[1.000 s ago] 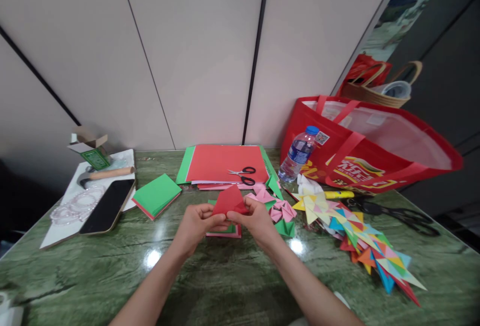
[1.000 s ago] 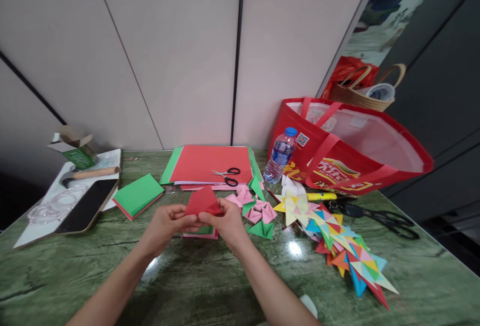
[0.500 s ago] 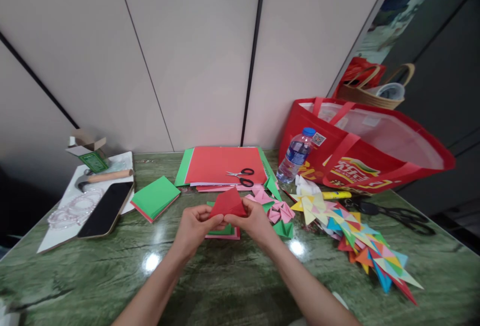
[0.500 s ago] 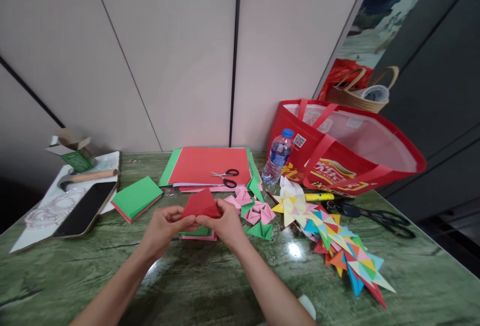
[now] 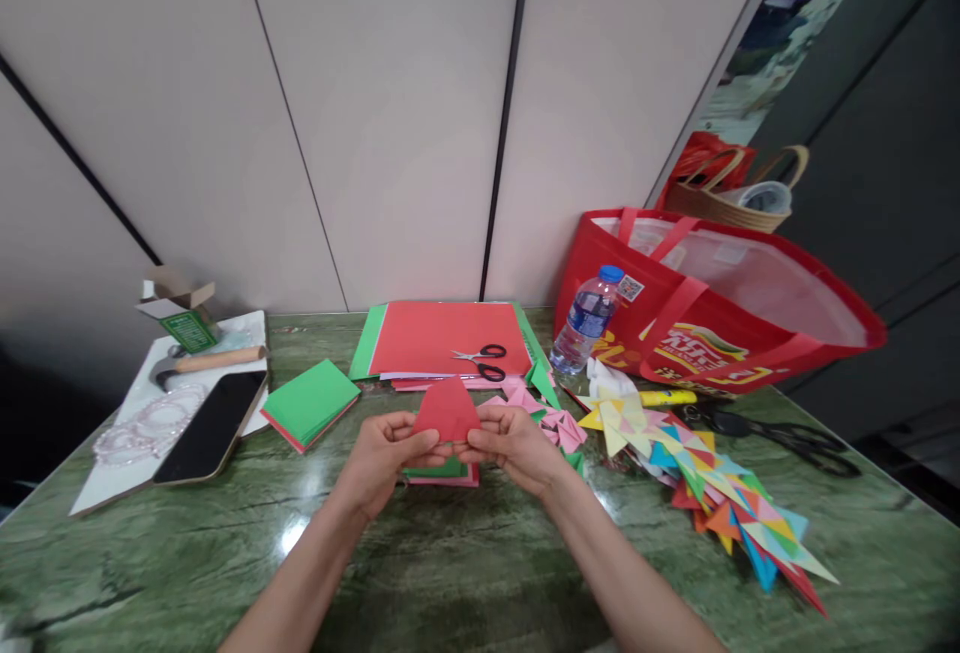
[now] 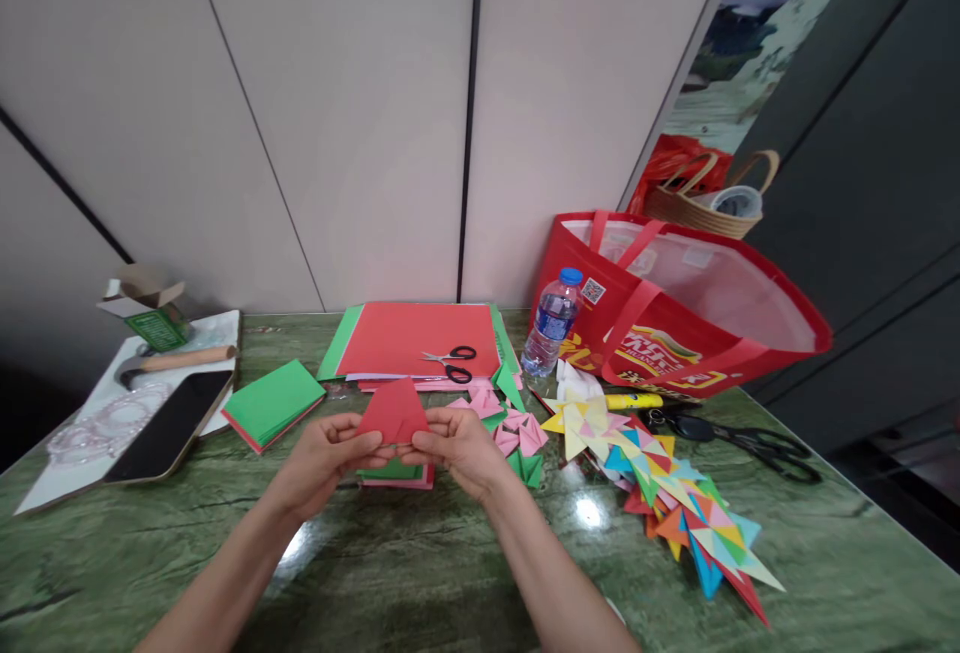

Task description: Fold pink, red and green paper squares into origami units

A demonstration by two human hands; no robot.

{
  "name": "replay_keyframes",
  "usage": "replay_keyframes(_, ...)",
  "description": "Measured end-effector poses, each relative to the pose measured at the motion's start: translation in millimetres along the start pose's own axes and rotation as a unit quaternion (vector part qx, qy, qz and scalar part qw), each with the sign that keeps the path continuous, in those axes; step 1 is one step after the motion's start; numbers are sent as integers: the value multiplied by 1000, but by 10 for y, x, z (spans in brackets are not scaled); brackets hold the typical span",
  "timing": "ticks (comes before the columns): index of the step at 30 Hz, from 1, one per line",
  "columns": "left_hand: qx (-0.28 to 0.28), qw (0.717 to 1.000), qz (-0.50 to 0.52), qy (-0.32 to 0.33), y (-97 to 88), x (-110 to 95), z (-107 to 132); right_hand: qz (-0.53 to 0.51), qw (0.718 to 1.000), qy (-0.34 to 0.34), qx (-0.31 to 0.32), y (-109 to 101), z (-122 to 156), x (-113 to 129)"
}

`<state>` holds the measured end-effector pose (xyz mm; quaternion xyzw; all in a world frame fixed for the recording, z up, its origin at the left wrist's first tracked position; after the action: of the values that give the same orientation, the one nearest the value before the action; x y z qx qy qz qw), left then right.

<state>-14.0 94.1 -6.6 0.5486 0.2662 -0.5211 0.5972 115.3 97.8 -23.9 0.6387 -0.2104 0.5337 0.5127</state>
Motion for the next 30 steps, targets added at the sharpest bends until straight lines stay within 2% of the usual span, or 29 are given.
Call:
replay_keyframes(3,10,1000,3,-13,5,-16,7,0,999,-15,51,51,41,91)
replay_keyframes(7,-8,998,-53,16,0,-73,12,34,997,-42,59,95,83,176)
replay_keyframes(10,-24,994,-99,37,30,-76,22,112,991,-62,25,111,85,160)
replay_keyframes(13,-14,994,-107,28,83,-29,31,183,978,-87,-50,69,71,114)
replay_keyframes(15,-2,994,-110,22,100,-18,36,201,974,-83,-71,49,56,59)
replay_keyframes(21,80,990,-116,16,205,-60,67,192,975,-78,-82,-30,40,28)
replay_keyframes(27,59,993,-98,-3,190,-2,67,178,977,-59,-98,-32,44,-11)
replay_keyframes(30,81,995,-57,-24,186,17,81,127,987,-48,-86,-6,46,-24)
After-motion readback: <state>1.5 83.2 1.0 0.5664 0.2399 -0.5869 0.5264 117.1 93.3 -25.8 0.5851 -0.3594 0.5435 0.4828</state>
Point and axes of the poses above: each hand's wrist, its own z-axis away from the middle knuckle, its own y-axis out of the palm, x = y × z, the point moved 7 cm from there along -z, towards the middle knuckle, and after that the axes turned 5 degrees about z, right-handed, at the moved point
